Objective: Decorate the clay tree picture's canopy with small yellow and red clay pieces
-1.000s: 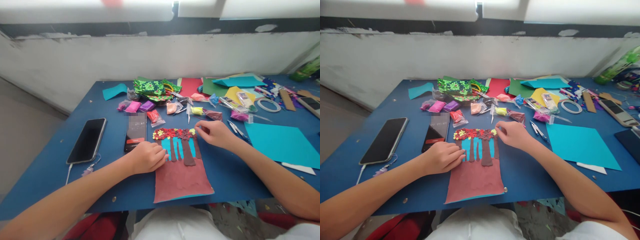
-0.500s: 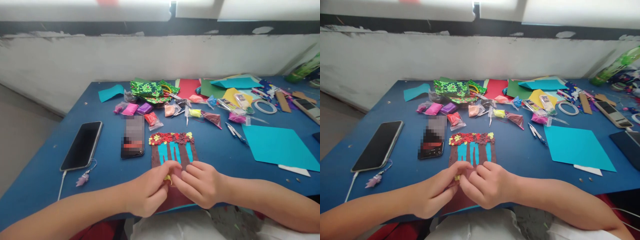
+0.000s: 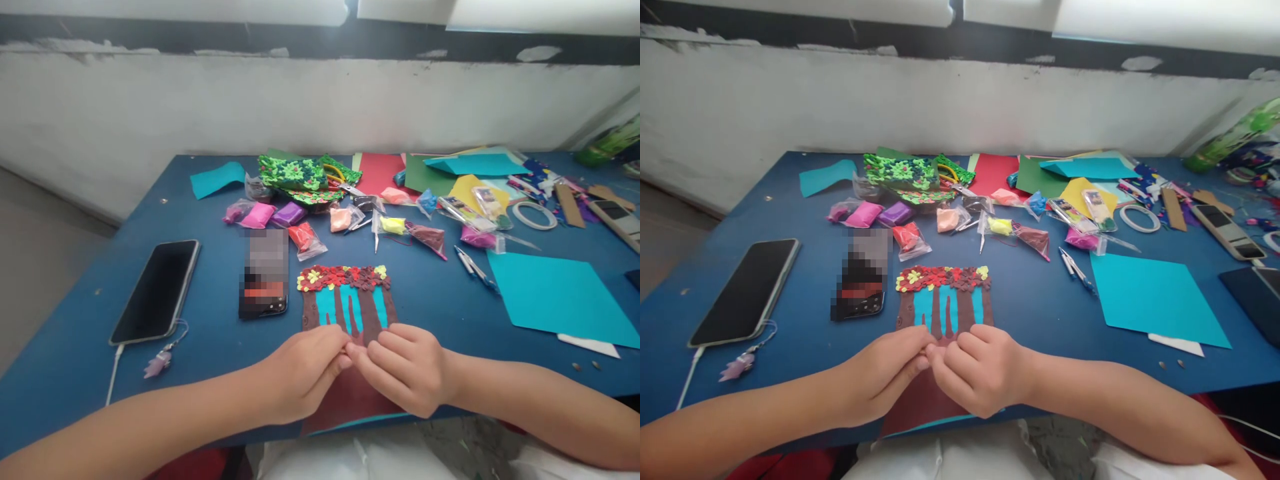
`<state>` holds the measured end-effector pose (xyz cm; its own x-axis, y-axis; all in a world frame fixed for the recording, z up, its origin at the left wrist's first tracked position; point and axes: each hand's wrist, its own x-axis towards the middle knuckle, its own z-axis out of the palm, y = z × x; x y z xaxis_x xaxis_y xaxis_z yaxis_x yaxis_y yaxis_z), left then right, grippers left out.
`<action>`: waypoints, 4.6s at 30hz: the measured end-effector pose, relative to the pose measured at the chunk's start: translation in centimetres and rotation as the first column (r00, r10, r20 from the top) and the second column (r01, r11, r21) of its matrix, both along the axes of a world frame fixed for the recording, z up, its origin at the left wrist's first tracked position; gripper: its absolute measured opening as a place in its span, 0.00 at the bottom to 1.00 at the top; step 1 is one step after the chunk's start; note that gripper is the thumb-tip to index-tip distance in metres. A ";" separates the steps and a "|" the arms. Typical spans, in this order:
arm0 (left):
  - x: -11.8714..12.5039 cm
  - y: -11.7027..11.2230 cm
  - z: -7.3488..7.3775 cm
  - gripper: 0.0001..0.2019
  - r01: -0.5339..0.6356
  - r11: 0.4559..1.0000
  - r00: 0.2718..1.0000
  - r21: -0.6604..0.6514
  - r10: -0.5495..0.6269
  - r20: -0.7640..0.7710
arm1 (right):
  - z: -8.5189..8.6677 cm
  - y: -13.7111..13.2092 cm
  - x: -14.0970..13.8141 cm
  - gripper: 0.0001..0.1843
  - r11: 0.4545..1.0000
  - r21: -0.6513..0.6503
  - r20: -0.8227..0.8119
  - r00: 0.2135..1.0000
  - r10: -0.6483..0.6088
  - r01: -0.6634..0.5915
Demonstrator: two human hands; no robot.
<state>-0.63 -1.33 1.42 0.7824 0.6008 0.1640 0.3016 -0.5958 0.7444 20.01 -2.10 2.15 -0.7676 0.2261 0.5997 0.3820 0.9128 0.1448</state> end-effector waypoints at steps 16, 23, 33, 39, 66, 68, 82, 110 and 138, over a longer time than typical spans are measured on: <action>-0.4 1.2 -0.6 0.12 -0.070 0.953 0.997 0.295 0.054 0.063 | 0.8 1.4 1.6 0.13 0.984 0.006 0.002 0.984 -0.176 0.176; -0.3 1.0 -0.4 0.12 -0.114 0.992 0.976 -0.048 0.121 0.179 | 0.7 1.3 1.3 0.07 0.990 0.020 -0.006 0.991 -0.137 0.137; -0.2 0.9 0.4 0.13 -0.118 0.985 0.979 -0.125 0.136 0.151 | 0.6 1.1 0.6 0.17 0.986 0.088 0.006 0.990 -0.144 0.143; -0.5 0.8 0.2 0.15 -0.092 0.994 0.987 -0.060 0.099 0.126 | 0.5 1.3 0.5 0.18 0.989 0.074 0.031 0.991 -0.131 0.129; -0.1 0.6 1.0 0.11 -0.131 0.979 0.979 -0.157 0.153 0.135 | 0.9 1.0 0.2 0.17 0.229 -0.946 -0.296 0.896 -0.330 -0.229; 0.1 0.4 1.1 0.10 -0.109 0.975 0.977 -0.192 0.141 0.161 | 0.6 1.0 0.0 0.18 0.158 -0.958 -0.279 0.898 -0.341 -0.238; 0.3 0.1 1.1 0.08 -0.052 0.979 0.970 -0.198 0.096 0.222 | 0.4 0.7 -0.4 0.28 0.156 -0.968 -0.236 0.923 -0.303 -0.196; 0.3 0.7 1.5 0.16 0.007 0.475 0.904 -0.880 0.373 0.208 | -0.1 1.7 0.9 0.09 0.986 -0.145 -0.258 0.965 0.038 -0.077; 0.4 0.9 1.4 0.15 0.173 0.278 0.916 -0.945 0.306 0.258 | 1.0 1.4 1.2 0.11 0.990 0.067 -0.131 0.983 0.130 -0.122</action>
<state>-0.22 -0.41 2.85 0.7618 0.5558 -0.3328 -0.0957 0.6046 0.7908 21.18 -0.66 3.14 -0.6991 0.0944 0.7088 0.2838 0.9464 0.1539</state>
